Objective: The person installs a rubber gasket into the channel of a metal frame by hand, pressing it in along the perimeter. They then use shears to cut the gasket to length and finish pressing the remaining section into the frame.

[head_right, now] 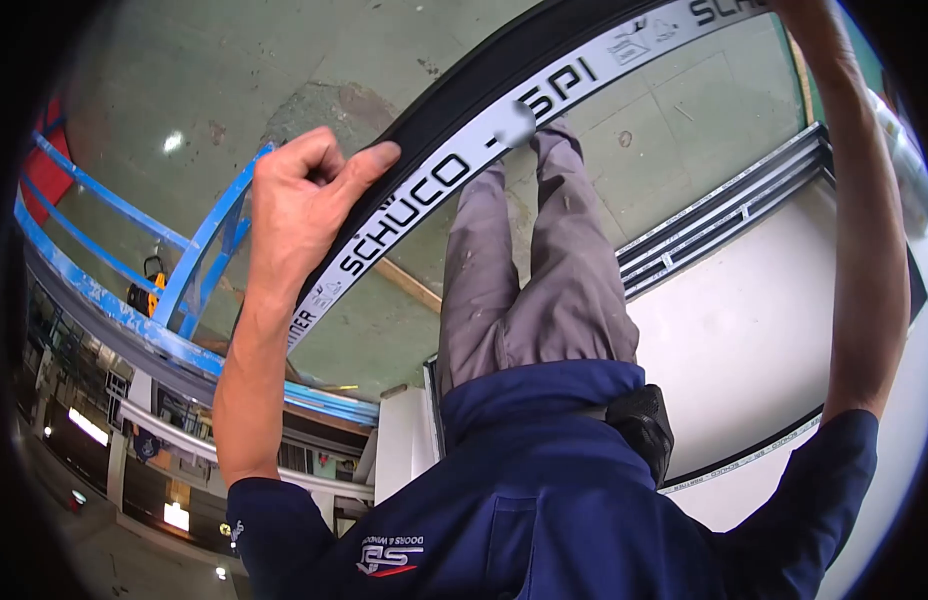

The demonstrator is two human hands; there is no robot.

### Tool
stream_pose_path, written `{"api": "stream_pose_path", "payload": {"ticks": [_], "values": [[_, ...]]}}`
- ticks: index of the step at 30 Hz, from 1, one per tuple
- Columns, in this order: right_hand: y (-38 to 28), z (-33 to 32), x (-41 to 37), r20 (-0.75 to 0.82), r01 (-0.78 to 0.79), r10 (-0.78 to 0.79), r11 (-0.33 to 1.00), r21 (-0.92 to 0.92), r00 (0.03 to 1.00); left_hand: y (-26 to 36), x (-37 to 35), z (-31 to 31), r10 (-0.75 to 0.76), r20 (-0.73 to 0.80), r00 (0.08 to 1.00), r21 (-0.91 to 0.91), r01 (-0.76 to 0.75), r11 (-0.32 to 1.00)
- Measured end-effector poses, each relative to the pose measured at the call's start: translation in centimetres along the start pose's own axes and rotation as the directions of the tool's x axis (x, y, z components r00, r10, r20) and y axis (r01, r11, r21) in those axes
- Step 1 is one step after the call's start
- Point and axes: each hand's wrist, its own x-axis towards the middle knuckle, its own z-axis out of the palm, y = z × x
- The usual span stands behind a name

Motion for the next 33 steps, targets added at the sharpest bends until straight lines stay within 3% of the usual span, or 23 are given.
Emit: {"api": "stream_pose_path", "payload": {"ticks": [3,4,5,8,9,10,14,18,19,23,26,27,30,31,33], "values": [[2.1,0.0,0.8,0.065,-0.085,0.082,0.996,0.031,0.994,2.1,2.4,1.2,-0.044,0.070,0.997,-0.061,0.049,0.997],[1.5,0.1,-0.1,-0.008,-0.090,0.091,0.990,0.106,0.996,2.5,2.7,1.3,-0.069,0.099,0.993,-0.089,0.078,0.993],[1.9,-0.2,0.0,0.022,-0.107,0.105,0.991,0.078,0.994,3.0,2.7,1.3,-0.122,0.125,0.985,-0.097,0.135,0.986],[3.2,-0.3,0.4,0.026,-0.116,0.114,0.990,0.076,0.993,2.3,2.0,1.2,0.089,0.075,0.993,-0.044,-0.086,0.995],[3.2,-0.3,0.3,0.021,-0.144,0.143,0.987,0.069,0.990,1.8,1.5,0.4,0.076,0.128,0.989,-0.048,-0.070,0.996],[3.2,-0.2,0.3,0.017,-0.173,0.173,0.983,0.058,0.985,-0.3,0.7,-0.6,0.172,0.175,0.969,-0.057,-0.165,0.985],[2.8,-0.3,0.1,0.013,-0.180,0.179,0.980,0.083,0.984,-1.5,-1.6,-1.4,0.231,0.130,0.964,0.010,-0.234,0.972],[3.1,-0.1,-0.3,0.004,-0.222,0.224,0.965,0.136,0.975,1.8,2.1,1.5,0.276,0.133,0.952,-0.033,-0.274,0.961],[3.1,-0.5,-0.2,0.031,-0.224,0.222,0.973,0.061,0.975,3.0,3.1,2.1,0.259,0.143,0.955,-0.034,-0.257,0.966],[3.0,-0.2,-0.3,-0.038,-0.151,0.156,0.982,0.113,0.987,5.1,4.8,3.6,0.098,0.156,0.983,-0.186,-0.068,0.980],[3.1,0.1,-0.3,0.001,-0.156,0.157,0.976,0.152,0.988,5.9,5.4,4.1,0.031,0.173,0.984,-0.202,0.005,0.979],[3.4,0.2,-0.4,-0.071,-0.086,0.090,0.995,0.058,0.993,5.9,5.9,4.5,0.054,0.142,0.988,-0.202,-0.025,0.979],[3.1,0.0,-0.5,-0.047,-0.085,0.088,0.995,0.060,0.995,7.9,7.4,5.3,-0.077,0.192,0.978,-0.156,0.108,0.982],[2.1,-0.9,-0.2,0.040,-0.170,0.167,0.981,0.097,0.985,8.3,7.8,5.7,-0.067,0.190,0.979,-0.219,0.109,0.970],[1.5,-1.8,0.1,0.100,-0.248,0.238,0.962,0.110,0.966,8.8,7.8,5.8,-0.089,0.193,0.977,-0.182,0.125,0.975]]}}
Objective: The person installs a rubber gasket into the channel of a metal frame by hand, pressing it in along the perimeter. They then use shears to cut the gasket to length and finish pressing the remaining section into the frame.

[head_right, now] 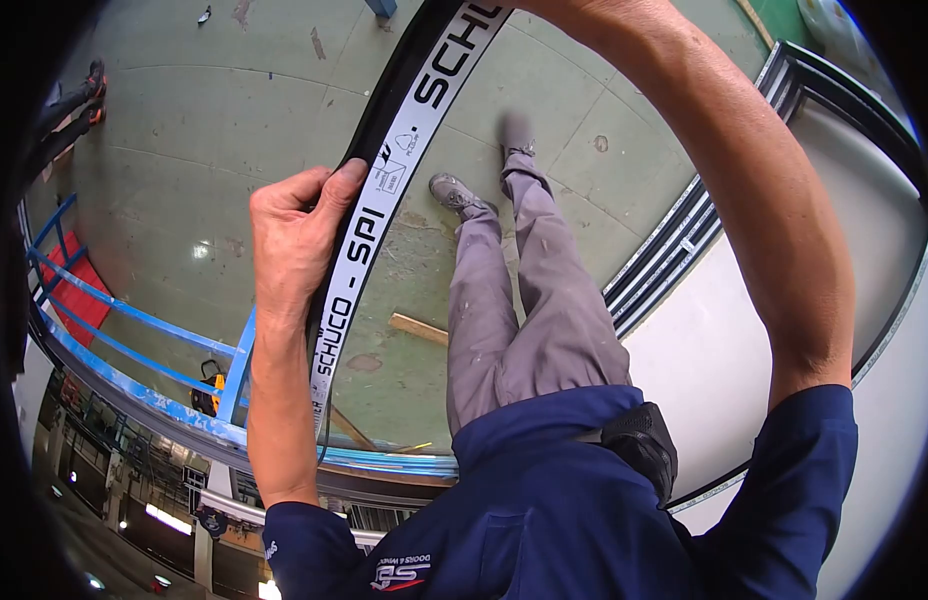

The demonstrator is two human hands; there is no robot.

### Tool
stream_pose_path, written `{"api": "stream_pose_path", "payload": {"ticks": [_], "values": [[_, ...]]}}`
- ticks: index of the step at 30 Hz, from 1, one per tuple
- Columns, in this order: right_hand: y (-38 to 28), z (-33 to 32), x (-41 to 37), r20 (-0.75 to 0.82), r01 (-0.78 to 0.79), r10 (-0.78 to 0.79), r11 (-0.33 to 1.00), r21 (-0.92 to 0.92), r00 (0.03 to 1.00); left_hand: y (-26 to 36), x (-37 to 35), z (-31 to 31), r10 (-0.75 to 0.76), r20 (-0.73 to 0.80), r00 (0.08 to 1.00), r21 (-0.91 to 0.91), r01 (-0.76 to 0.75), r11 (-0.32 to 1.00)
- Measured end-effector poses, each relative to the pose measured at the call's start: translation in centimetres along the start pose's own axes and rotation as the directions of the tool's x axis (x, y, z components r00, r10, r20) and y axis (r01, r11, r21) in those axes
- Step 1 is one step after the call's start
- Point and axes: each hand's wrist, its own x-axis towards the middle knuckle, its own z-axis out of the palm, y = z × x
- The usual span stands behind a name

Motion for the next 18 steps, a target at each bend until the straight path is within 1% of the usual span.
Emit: {"api": "stream_pose_path", "payload": {"ticks": [2,4,7,8,10,11,13,16,18], "values": [[0.4,0.2,0.0,-0.026,0.019,-0.018,1.000,0.017,1.000,0.1,-0.3,-0.3,0.001,0.016,1.000,0.050,-0.001,0.999],[2.1,1.3,0.3,-0.135,0.133,-0.129,0.991,0.018,0.982,-0.7,-0.4,-1.3,0.028,0.057,0.998,0.114,-0.034,0.993],[2.7,2.0,0.4,-0.164,0.163,-0.155,0.986,0.032,0.974,-3.2,-3.1,-3.5,0.119,0.037,0.992,0.040,-0.121,0.992],[2.5,2.0,0.3,-0.153,0.135,-0.126,0.989,0.051,0.980,-3.3,-4.3,-4.2,0.024,0.062,0.998,0.008,-0.025,1.000],[2.0,1.7,0.2,-0.126,0.087,-0.076,0.992,0.089,0.989,-3.1,-4.7,-4.0,0.089,0.043,0.995,0.091,-0.092,0.992],[2.1,1.8,0.3,-0.133,0.122,-0.111,0.990,0.077,0.985,-2.9,-4.7,-3.9,0.126,0.030,0.992,0.133,-0.129,0.983],[2.4,2.2,0.4,-0.153,0.187,-0.178,0.981,0.045,0.972,-2.6,-4.4,-3.6,0.155,0.006,0.988,0.161,-0.154,0.975],[1.6,1.6,0.1,-0.088,0.119,-0.108,0.984,0.129,0.990,-2.7,-4.1,-3.5,0.194,-0.013,0.981,0.210,-0.187,0.960],[1.7,1.7,0.1,-0.057,0.108,-0.105,0.994,0.036,0.993,-2.5,-3.7,-3.2,0.202,-0.007,0.979,0.214,-0.195,0.957]]}}
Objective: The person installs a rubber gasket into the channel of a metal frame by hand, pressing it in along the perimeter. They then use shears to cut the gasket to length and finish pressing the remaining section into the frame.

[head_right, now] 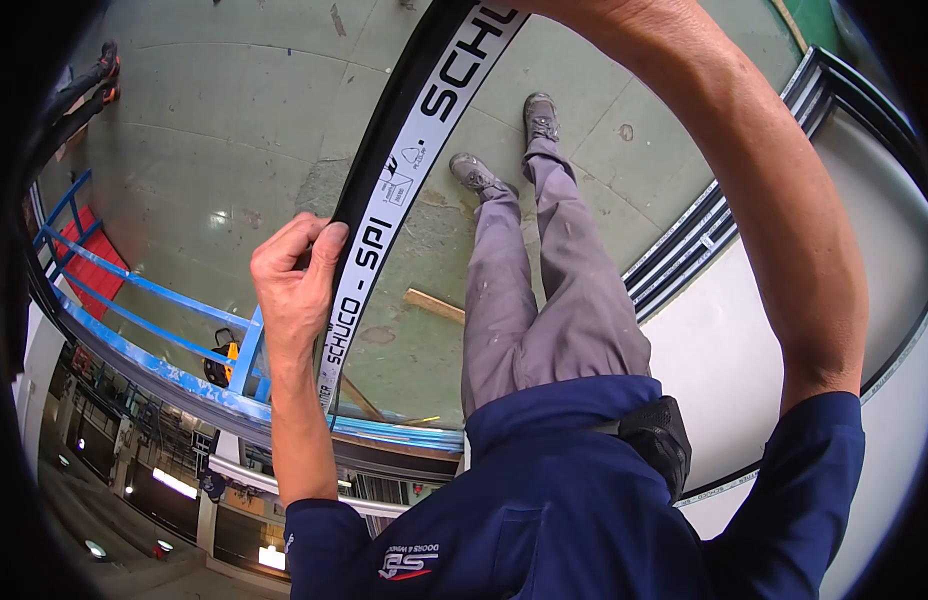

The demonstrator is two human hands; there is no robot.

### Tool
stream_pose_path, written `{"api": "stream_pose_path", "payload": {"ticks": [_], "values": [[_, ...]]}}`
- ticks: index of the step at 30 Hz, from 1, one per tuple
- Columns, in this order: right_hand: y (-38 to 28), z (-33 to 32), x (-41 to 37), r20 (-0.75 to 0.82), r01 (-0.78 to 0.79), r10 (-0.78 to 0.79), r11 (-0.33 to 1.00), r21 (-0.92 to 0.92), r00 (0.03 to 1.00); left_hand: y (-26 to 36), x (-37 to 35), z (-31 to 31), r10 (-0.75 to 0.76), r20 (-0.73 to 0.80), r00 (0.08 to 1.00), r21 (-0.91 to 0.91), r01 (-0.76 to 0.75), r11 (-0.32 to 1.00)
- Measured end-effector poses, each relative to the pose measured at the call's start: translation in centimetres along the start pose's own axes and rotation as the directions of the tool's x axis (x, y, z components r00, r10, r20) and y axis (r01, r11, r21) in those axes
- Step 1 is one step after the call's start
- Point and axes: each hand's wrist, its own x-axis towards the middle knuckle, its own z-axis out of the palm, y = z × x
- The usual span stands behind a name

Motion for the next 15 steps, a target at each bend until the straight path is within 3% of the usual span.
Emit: {"api": "stream_pose_path", "payload": {"ticks": [4,7,10,13,15], "values": [[-0.5,-0.3,0.3,0.020,-0.015,0.014,0.998,0.056,1.000,0.1,0.6,0.1,0.001,0.013,1.000,0.003,-0.001,1.000],[-0.6,-0.3,0.4,0.018,-0.023,0.022,0.997,0.070,1.000,0.3,0.7,1.2,-0.114,-0.086,0.990,-0.146,0.101,0.984],[0.3,0.6,0.2,-0.090,0.095,-0.093,0.995,0.015,0.992,0.4,2.0,2.1,-0.007,-0.111,0.994,-0.136,-0.008,0.991],[-0.3,-0.3,0.4,0.006,-0.030,0.030,0.998,0.047,1.000,0.3,3.0,1.9,-0.058,0.000,0.998,-0.124,0.057,0.991],[-2.1,-1.9,0.9,0.103,-0.153,0.150,0.988,0.015,0.983,0.0,3.2,2.0,-0.129,0.045,0.991,-0.302,0.137,0.943]]}}
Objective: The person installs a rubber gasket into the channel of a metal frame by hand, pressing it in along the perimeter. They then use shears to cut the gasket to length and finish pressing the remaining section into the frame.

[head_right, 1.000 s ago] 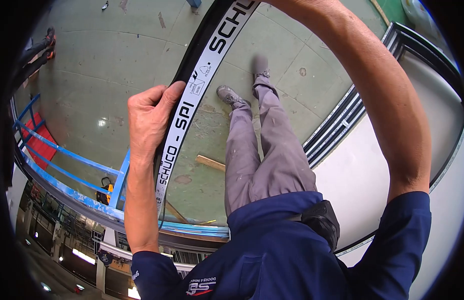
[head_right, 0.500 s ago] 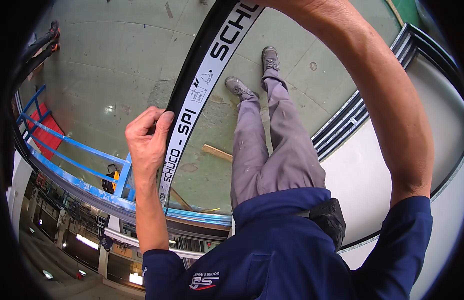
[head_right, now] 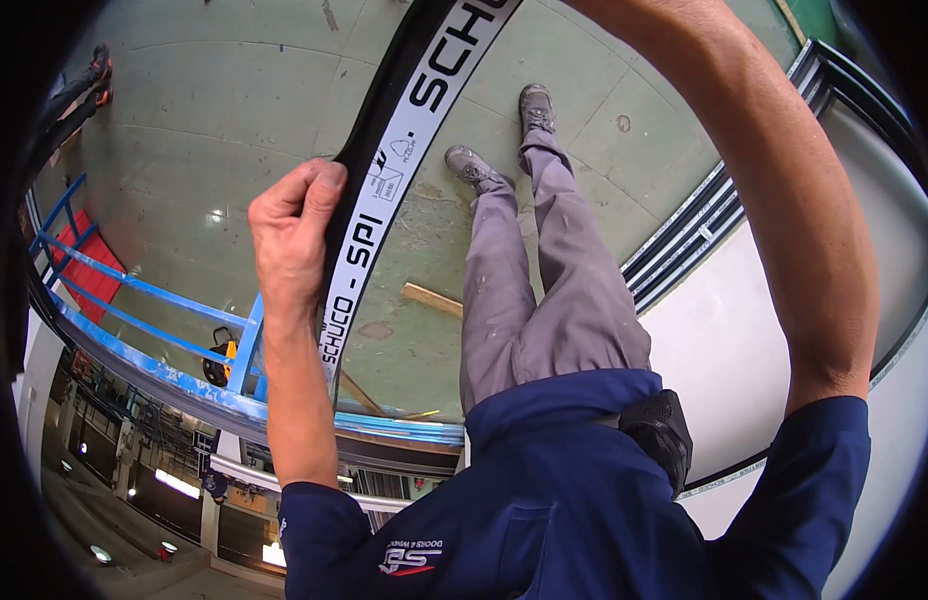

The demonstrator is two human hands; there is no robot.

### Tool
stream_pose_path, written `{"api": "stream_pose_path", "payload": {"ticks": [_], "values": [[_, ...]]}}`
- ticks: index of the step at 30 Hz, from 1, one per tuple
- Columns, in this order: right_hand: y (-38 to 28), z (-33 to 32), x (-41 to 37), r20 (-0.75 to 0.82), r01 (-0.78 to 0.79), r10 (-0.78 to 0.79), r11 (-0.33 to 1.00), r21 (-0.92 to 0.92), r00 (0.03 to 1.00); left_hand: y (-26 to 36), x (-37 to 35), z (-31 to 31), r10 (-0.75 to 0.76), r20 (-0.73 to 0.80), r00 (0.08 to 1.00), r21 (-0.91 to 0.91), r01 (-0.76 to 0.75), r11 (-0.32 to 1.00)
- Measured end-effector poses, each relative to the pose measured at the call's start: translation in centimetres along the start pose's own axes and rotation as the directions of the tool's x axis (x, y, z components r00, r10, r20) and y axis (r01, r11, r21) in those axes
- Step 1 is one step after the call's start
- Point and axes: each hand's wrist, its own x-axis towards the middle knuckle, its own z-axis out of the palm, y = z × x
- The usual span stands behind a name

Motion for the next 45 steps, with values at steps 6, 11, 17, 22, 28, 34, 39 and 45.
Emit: {"api": "stream_pose_path", "payload": {"ticks": [6,11,17,22,28,34,39,45], "values": [[2.1,1.5,0.0,-0.143,0.151,-0.144,0.988,0.041,0.979,-0.1,0.5,0.1,-0.219,0.103,0.970,-0.419,0.242,0.875],[2.4,1.6,-0.1,-0.122,0.147,-0.134,0.984,0.105,0.983,-0.1,0.0,-0.4,-0.155,0.131,0.979,-0.330,0.191,0.924],[1.7,2.2,-0.8,-0.221,0.128,-0.128,0.992,-0.017,0.967,-0.3,-0.5,-0.2,0.012,0.114,0.993,-0.153,0.006,0.988],[2.8,2.3,-0.2,-0.180,0.173,-0.167,0.985,0.014,0.969,-1.7,-0.4,-1.6,-0.202,0.353,0.913,-0.089,0.248,0.965],[1.7,1.7,-0.2,-0.224,0.258,-0.237,0.964,0.067,0.945,1.4,2.5,1.4,0.055,0.263,0.963,0.297,-0.135,0.945],[2.9,2.4,0.3,-0.323,0.313,-0.262,0.943,0.116,0.909,4.2,6.6,4.2,0.229,0.251,0.941,0.302,-0.301,0.905],[1.5,1.6,-0.7,-0.239,0.084,-0.040,0.981,0.175,0.970,2.6,3.5,1.4,0.208,0.238,0.949,0.358,-0.284,0.889],[3.8,2.3,1.0,-0.399,0.449,-0.394,0.892,0.050,0.828,-10.2,-14.0,-11.6,0.124,0.184,0.975,0.459,-0.197,0.867]]}}
